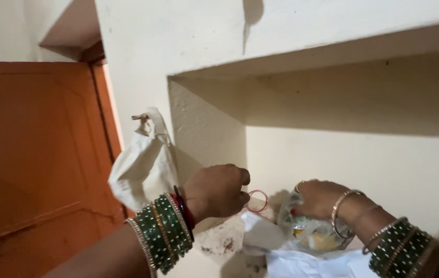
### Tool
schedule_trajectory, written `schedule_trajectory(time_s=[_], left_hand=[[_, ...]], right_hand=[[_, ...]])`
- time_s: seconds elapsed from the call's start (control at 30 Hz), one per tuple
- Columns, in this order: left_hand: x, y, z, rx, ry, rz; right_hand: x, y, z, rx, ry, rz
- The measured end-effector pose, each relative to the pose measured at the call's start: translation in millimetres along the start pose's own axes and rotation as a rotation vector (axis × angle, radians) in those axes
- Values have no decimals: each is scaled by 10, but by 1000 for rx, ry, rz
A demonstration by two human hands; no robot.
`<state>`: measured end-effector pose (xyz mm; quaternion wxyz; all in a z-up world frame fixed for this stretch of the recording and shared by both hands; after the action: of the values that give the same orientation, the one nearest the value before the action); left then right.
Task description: The person folds a red cloth and places it on a shelf. They then handle a small box, a plastic bag containing small items, and a white paper, moving them between a wall shelf and a window ledge. Finally, they pick up a nail polish bottle and a thin stick, manipulating them briefly before the video ends.
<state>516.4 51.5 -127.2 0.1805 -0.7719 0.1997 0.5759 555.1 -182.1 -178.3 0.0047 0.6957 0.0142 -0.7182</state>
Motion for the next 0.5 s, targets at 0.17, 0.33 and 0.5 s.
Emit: schedule_trajectory(time_s=[0.17, 0.33, 0.5], left_hand=[[456, -394, -683, 65, -32, 42], [905, -652, -1228, 180, -287, 37], [1624, -783, -1694, 477, -430, 206]], right_hand=[[107, 123, -211, 75, 35, -30], [257, 66, -491, 136, 80, 158], [388, -156, -725, 266, -41, 221]])
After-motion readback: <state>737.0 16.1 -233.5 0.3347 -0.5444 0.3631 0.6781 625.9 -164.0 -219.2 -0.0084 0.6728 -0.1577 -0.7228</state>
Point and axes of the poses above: each hand's wrist, its own z-axis away from the middle knuckle, its own x-axis out of the palm, y = z × x, the point moved 1 cm from there along -z, towards the middle knuckle, and after that the axes turned 1 degree about -x, right-handed, at the moved point
